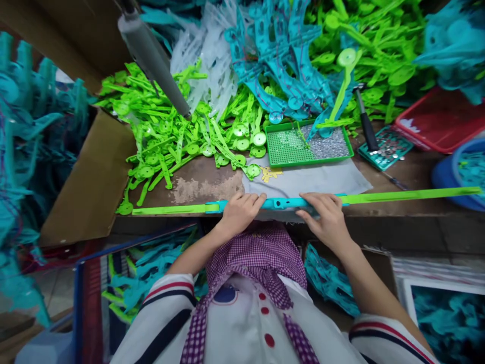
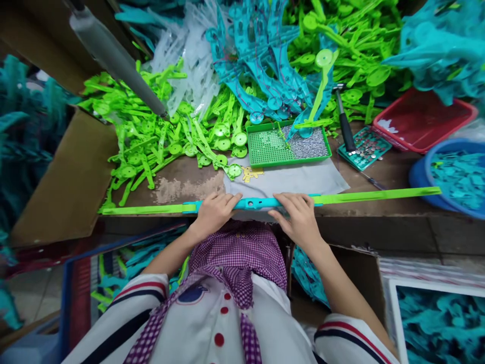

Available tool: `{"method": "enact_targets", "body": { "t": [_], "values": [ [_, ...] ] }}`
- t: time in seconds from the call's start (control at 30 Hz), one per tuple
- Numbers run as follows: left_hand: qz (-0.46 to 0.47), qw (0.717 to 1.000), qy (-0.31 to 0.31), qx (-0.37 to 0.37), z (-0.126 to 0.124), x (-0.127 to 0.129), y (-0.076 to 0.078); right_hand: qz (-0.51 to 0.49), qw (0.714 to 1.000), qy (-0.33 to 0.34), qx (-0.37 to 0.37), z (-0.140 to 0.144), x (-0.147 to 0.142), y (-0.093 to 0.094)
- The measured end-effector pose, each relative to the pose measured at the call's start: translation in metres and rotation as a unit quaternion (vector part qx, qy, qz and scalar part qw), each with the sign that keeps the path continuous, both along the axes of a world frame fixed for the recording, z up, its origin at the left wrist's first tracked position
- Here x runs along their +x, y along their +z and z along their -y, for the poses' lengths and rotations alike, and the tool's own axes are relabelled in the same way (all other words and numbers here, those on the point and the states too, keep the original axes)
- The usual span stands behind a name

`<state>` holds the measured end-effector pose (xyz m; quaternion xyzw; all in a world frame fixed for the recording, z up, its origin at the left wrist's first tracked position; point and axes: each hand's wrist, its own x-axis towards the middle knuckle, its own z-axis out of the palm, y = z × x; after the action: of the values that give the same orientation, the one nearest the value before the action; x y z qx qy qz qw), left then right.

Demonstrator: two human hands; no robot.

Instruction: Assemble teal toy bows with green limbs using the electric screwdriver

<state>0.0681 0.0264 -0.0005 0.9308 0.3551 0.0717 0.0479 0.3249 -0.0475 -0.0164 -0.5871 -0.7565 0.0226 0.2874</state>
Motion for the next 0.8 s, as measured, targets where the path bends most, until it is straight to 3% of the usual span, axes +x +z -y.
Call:
{"method": "enact_targets", "body": {
  "t": [0.17,0.27,0.37,0.5,0.57,0.63,0.7,0.73,0.8],
  "values": [
    [-0.011,1.0,0.0,-0.003,-0.004,0.0,0.001,0.043,0.998,0.041,-0.008,-0.015,-0.008,0.009],
    [0.033,0.996,0.005,-0.082,-0.013,-0.004,0.002,0.036,0.998,0.042,-0.008,-0.028,-0.006,0.007],
    [0.1,0.977,0.018,-0.187,-0.029,-0.01,0.001,0.025,0.999,0.028,-0.006,-0.032,-0.002,0.022],
    [0.246,0.903,0.011,-0.352,-0.057,-0.017,0.006,-0.079,0.987,-0.087,0.107,-0.024,-0.01,0.075],
    [0.264,0.846,0.016,-0.462,-0.07,-0.019,0.012,-0.205,0.941,-0.164,0.214,-0.027,-0.027,0.104],
    [0.236,0.787,0.045,-0.569,-0.081,-0.02,0.02,-0.322,0.866,-0.212,0.318,-0.038,-0.049,0.126],
    [0.21,0.74,0.08,-0.634,-0.091,-0.019,0.028,-0.389,0.815,-0.216,0.372,-0.054,-0.066,0.14],
    [0.206,0.725,0.095,-0.651,-0.094,-0.019,0.032,-0.402,0.807,-0.203,0.382,-0.061,-0.071,0.142],
    [0.206,0.705,0.108,-0.67,-0.101,-0.019,0.04,-0.398,0.819,-0.161,0.381,-0.069,-0.07,0.139]
  ]
}}
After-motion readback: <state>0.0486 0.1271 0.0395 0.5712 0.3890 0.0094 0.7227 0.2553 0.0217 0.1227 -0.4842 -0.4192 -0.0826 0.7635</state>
